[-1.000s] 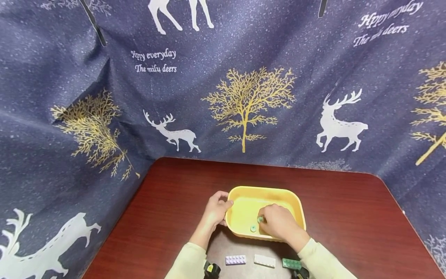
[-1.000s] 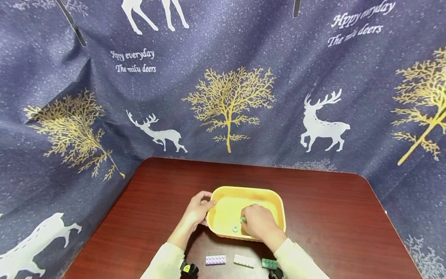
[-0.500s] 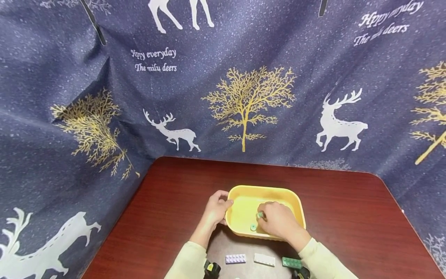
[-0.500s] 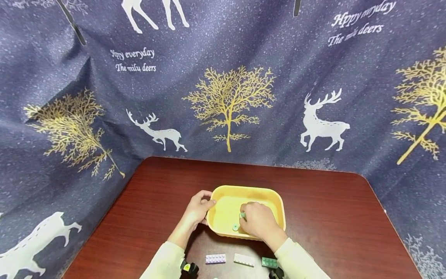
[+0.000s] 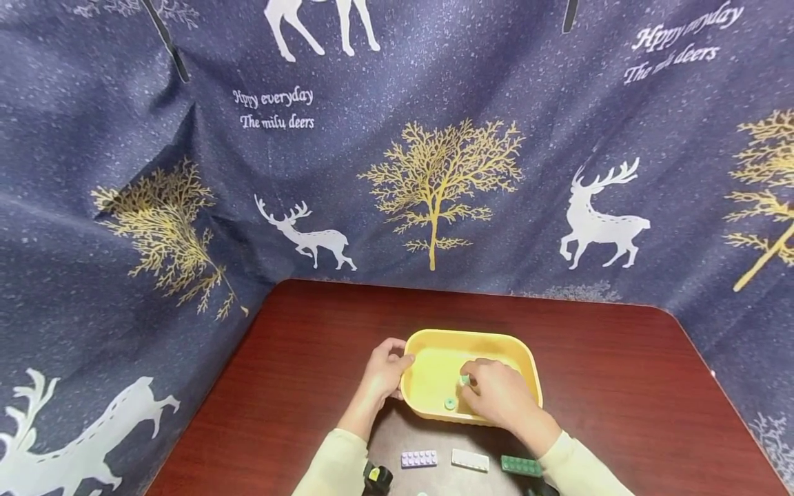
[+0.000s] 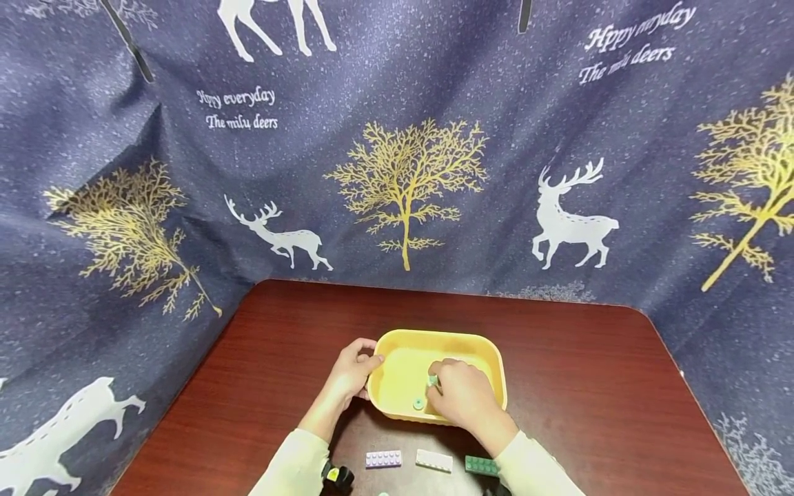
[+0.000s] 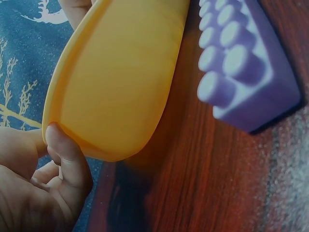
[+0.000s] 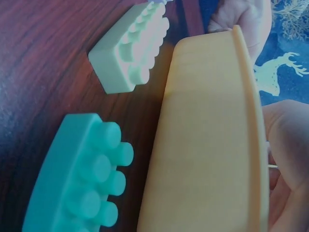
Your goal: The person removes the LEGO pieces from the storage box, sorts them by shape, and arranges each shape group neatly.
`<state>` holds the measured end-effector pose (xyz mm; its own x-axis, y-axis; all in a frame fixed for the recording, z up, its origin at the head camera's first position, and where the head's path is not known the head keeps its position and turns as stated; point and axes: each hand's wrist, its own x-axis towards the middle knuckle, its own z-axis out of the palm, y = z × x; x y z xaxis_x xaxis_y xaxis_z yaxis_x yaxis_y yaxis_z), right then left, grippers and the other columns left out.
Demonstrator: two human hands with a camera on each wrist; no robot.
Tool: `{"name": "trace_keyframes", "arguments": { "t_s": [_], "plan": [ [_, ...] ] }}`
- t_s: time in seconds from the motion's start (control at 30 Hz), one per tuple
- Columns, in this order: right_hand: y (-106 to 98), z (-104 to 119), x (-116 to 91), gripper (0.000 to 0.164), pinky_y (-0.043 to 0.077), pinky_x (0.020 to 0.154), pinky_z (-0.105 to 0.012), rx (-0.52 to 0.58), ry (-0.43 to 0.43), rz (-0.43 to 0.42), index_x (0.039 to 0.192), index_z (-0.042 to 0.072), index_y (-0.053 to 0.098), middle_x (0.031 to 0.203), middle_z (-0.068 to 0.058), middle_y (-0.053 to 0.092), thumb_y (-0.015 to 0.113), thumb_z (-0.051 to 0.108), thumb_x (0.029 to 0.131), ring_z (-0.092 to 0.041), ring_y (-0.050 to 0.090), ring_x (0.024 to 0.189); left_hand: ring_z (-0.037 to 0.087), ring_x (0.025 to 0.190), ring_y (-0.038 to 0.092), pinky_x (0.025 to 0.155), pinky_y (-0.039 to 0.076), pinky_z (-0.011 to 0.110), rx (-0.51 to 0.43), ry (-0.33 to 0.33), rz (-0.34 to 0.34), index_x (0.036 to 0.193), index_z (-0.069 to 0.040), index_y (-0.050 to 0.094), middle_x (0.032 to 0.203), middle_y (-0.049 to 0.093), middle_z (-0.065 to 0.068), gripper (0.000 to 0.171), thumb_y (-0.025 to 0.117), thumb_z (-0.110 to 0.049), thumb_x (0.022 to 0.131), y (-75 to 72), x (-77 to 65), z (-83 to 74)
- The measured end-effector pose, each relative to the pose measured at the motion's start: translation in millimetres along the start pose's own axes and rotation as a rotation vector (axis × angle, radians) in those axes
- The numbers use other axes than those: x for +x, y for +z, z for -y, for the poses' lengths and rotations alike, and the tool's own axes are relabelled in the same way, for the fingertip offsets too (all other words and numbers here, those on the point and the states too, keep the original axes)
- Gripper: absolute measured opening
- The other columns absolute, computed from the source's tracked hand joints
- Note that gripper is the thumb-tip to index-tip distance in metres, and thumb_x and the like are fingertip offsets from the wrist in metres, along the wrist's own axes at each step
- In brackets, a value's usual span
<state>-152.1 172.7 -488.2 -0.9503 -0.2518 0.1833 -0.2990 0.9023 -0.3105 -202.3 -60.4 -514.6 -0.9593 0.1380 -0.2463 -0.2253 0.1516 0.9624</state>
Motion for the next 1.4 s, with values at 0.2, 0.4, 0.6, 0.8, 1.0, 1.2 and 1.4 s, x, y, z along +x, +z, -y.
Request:
{"name": "trace_keyframes", "arguments": {
  "t_s": [0.2, 0.4, 0.6, 0.8, 1.0, 1.2, 1.4],
  "plan": [
    [-8, 4, -12, 0.015, 0.056, 0.067, -0.031, 0.048, 0.007, -0.055, 0.096, 0.018, 0.076, 0.082, 0.009, 0.069, 0.074, 0.020, 0.082, -0.010, 0.065, 0.074, 0.021, 0.055, 0.065, 0.038, 0.054, 0.027, -0.001, -0.002, 0.003, 0.128, -0.004, 0.058, 0.092, 0.068, 0.023, 0.033, 0.066, -0.015, 0.098, -0.4, 0.2, 1.1],
    [-12, 7, -22, 0.018, 0.055, 0.066, -0.026, 0.075, 0.009, -0.087, 0.099, 0.019, 0.077, 0.082, 0.012, 0.070, 0.077, 0.019, 0.081, -0.006, 0.064, 0.073, 0.020, 0.054, 0.063, 0.037, 0.053, 0.026, 0.002, -0.004, -0.005, 0.127, -0.005, 0.059, 0.092, 0.068, 0.024, 0.033, 0.067, -0.014, 0.097, -0.7, -0.5, 1.5],
    [-15, 10, -31, 0.019, 0.050, 0.062, -0.022, 0.126, 0.012, -0.116, 0.096, 0.022, 0.075, 0.078, 0.017, 0.066, 0.079, 0.017, 0.079, -0.004, 0.061, 0.069, 0.020, 0.054, 0.064, 0.037, 0.053, 0.026, 0.011, -0.014, -0.013, 0.127, -0.007, 0.060, 0.092, 0.068, 0.021, 0.030, 0.067, -0.015, 0.098, -0.2, 0.3, 2.2],
    [-20, 12, -37, 0.018, 0.049, 0.060, -0.020, 0.170, 0.017, -0.136, 0.090, 0.026, 0.072, 0.075, 0.024, 0.061, 0.079, 0.017, 0.077, -0.004, 0.061, 0.069, 0.019, 0.053, 0.062, 0.037, 0.053, 0.026, 0.010, -0.015, -0.011, 0.128, -0.006, 0.059, 0.092, 0.068, 0.022, 0.033, 0.067, -0.015, 0.097, -0.1, -0.6, 2.1],
    [-25, 16, -46, 0.020, 0.047, 0.058, -0.017, 0.192, -0.015, -0.171, 0.091, 0.026, 0.073, 0.075, 0.025, 0.062, 0.080, 0.016, 0.076, 0.002, 0.057, 0.065, 0.019, 0.052, 0.061, 0.037, 0.052, 0.025, -0.001, -0.010, -0.001, 0.129, -0.004, 0.058, 0.092, 0.069, 0.023, 0.035, 0.067, -0.014, 0.097, -0.4, -0.2, 2.2],
    [-29, 21, -57, 0.022, 0.044, 0.054, -0.015, 0.200, -0.068, -0.208, 0.091, 0.025, 0.073, 0.078, 0.021, 0.064, 0.080, 0.013, 0.075, 0.006, 0.050, 0.063, 0.018, 0.051, 0.060, 0.037, 0.053, 0.026, -0.011, -0.007, 0.000, 0.127, -0.006, 0.059, 0.091, 0.068, 0.023, 0.033, 0.067, -0.014, 0.097, -0.2, 1.5, 3.7],
    [-30, 28, -70, 0.024, 0.043, 0.054, -0.015, 0.230, -0.042, -0.168, 0.093, 0.027, 0.071, 0.077, 0.027, 0.059, 0.081, 0.014, 0.076, 0.007, 0.049, 0.062, 0.020, 0.053, 0.062, 0.039, 0.055, 0.029, -0.011, 0.004, 0.007, 0.127, -0.005, 0.059, 0.090, 0.068, 0.022, 0.033, 0.067, -0.015, 0.097, 0.1, 2.5, 3.4]
  ]
}}
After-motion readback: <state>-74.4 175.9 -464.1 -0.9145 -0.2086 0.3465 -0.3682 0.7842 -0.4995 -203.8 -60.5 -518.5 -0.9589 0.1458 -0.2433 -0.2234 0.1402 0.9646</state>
